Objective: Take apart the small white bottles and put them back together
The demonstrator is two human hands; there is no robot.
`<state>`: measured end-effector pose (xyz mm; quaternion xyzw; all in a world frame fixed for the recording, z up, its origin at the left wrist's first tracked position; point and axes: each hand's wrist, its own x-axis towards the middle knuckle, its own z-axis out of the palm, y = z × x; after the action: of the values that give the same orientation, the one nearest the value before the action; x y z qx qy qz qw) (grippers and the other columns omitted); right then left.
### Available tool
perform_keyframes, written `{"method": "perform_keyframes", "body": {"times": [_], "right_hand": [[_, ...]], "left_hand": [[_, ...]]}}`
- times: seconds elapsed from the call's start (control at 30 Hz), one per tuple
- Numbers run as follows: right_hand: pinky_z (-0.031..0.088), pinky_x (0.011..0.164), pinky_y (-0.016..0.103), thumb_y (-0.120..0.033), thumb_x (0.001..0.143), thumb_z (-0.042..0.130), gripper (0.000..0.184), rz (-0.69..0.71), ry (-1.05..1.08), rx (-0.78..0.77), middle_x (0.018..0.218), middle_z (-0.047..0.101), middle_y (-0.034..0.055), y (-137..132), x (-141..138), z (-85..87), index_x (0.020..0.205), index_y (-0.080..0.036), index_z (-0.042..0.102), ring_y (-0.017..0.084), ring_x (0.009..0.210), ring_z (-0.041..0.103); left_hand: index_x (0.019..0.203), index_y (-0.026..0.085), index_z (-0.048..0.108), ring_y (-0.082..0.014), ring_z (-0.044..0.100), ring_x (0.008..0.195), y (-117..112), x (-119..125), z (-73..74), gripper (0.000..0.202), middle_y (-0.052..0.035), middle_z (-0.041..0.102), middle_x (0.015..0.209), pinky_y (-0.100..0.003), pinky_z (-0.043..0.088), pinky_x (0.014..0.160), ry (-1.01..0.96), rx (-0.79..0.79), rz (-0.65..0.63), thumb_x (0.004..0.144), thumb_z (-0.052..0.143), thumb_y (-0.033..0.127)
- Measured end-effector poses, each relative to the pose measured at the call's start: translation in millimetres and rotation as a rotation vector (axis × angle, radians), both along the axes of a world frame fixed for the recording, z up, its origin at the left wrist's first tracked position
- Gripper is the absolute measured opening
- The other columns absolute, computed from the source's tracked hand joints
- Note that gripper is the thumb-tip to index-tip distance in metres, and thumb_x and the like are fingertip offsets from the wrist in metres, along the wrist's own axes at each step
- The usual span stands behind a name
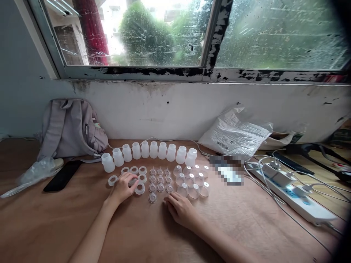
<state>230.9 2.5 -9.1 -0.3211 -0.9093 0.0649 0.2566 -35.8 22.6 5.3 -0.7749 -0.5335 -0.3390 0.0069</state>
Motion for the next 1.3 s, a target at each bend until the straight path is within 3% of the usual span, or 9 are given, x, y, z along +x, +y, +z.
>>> {"method": "perform_keyframes", "body": {"times": [0.33,0.6,0.73,0.83,0.93,1.03,1.13,1.2,1.3], "right_hand": [[0.037,0.052,0.022,-0.03,0.086,0.037,0.021,-0.06,-0.094,-0.021,0.079,0.063,0.0048,4.4,-29.5,3.7,0.096,-0.018,0.05,0.015,0.067,0.059],[0.041,0.056,0.023,-0.034,0.084,0.041,0.027,-0.111,-0.08,-0.08,0.082,0.064,0.0048,3.4,-33.4,6.0,0.107,-0.022,0.049,0.017,0.069,0.061],[0.041,0.054,0.022,-0.032,0.085,0.041,0.025,-0.1,-0.008,-0.075,0.086,0.062,0.0047,2.8,-34.4,7.9,0.106,-0.023,0.05,0.015,0.065,0.06],[0.043,0.054,0.022,-0.029,0.083,0.042,0.021,-0.14,0.181,-0.119,0.085,0.06,0.005,3.7,-32.4,6.4,0.101,-0.019,0.048,0.012,0.059,0.057],[0.043,0.051,0.021,-0.026,0.08,0.046,0.018,-0.211,0.37,-0.147,0.074,0.057,0.0019,5.5,-30.6,2.1,0.097,-0.019,0.046,0.01,0.054,0.053],[0.044,0.051,0.022,-0.02,0.08,0.044,0.016,-0.236,0.49,-0.048,0.079,0.055,0.003,5.9,-29.2,-1.8,0.096,-0.02,0.045,0.009,0.054,0.052],[0.046,0.057,0.024,-0.013,0.08,0.04,0.022,-0.162,0.5,0.081,0.086,0.053,0.006,3.3,-27.8,-3.0,0.101,-0.02,0.045,0.012,0.064,0.054],[0.047,0.06,0.026,-0.009,0.079,0.038,0.03,-0.109,0.473,0.132,0.09,0.053,0.0074,1.1,-27.1,-2.5,0.107,-0.021,0.042,0.014,0.072,0.055],[0.047,0.062,0.028,-0.006,0.078,0.038,0.039,-0.089,0.429,0.162,0.091,0.053,0.0081,-0.6,-27.6,-1.5,0.114,-0.021,0.038,0.016,0.074,0.055]], "left_hand": [[0.087,0.022,0.059,-0.0202,0.05,0.086,-12.8,10.6,12.3,0.019,-0.0029,0.061,0.085,-0.034,0.037,0.08,0.073,-0.128,-0.066,0.074,0.053,0.035],[0.095,0.024,0.056,-0.0223,0.05,0.09,-15.8,17.1,13.6,0.035,-0.0019,0.061,0.094,-0.039,0.028,0.087,0.163,-0.179,-0.088,0.064,0.062,0.039],[0.094,0.024,0.056,-0.0233,0.05,0.091,-15.3,20.8,12.5,0.03,-0.0032,0.061,0.093,-0.042,0.028,0.088,0.13,-0.143,-0.115,0.068,0.059,0.038],[0.097,0.021,0.055,-0.0211,0.051,0.089,-17.0,27.3,14.6,0.027,-0.0054,0.058,0.094,-0.036,0.036,0.083,-0.071,-0.103,-0.148,0.073,0.054,0.034],[0.1,0.02,0.054,-0.0193,0.052,0.088,-24.1,46.4,16.2,0.028,-0.0066,0.055,0.099,-0.032,0.041,0.077,-0.427,-0.163,-0.194,0.076,0.051,0.034],[0.107,0.02,0.051,-0.0188,0.053,0.09,-35.5,76.8,13.5,0.03,-0.0065,0.056,0.101,-0.032,0.041,0.08,-0.959,-0.414,-0.253,0.081,0.045,0.035],[0.105,0.02,0.051,-0.0194,0.054,0.093,-44.6,102.7,8.3,0.029,-0.0064,0.057,0.104,-0.032,0.042,0.079,-1.478,-0.664,-0.351,0.083,0.041,0.037],[0.102,0.019,0.053,-0.0192,0.053,0.097,-47.0,110.5,6.0,0.026,-0.006,0.057,0.107,-0.031,0.042,0.081,-1.658,-0.748,-0.386,0.082,0.045,0.034],[0.1,0.018,0.055,-0.0176,0.052,0.098,-46.1,109.6,4.7,0.023,-0.0058,0.057,0.107,-0.029,0.042,0.084,-1.756,-0.801,-0.403,0.081,0.047,0.029]]}}
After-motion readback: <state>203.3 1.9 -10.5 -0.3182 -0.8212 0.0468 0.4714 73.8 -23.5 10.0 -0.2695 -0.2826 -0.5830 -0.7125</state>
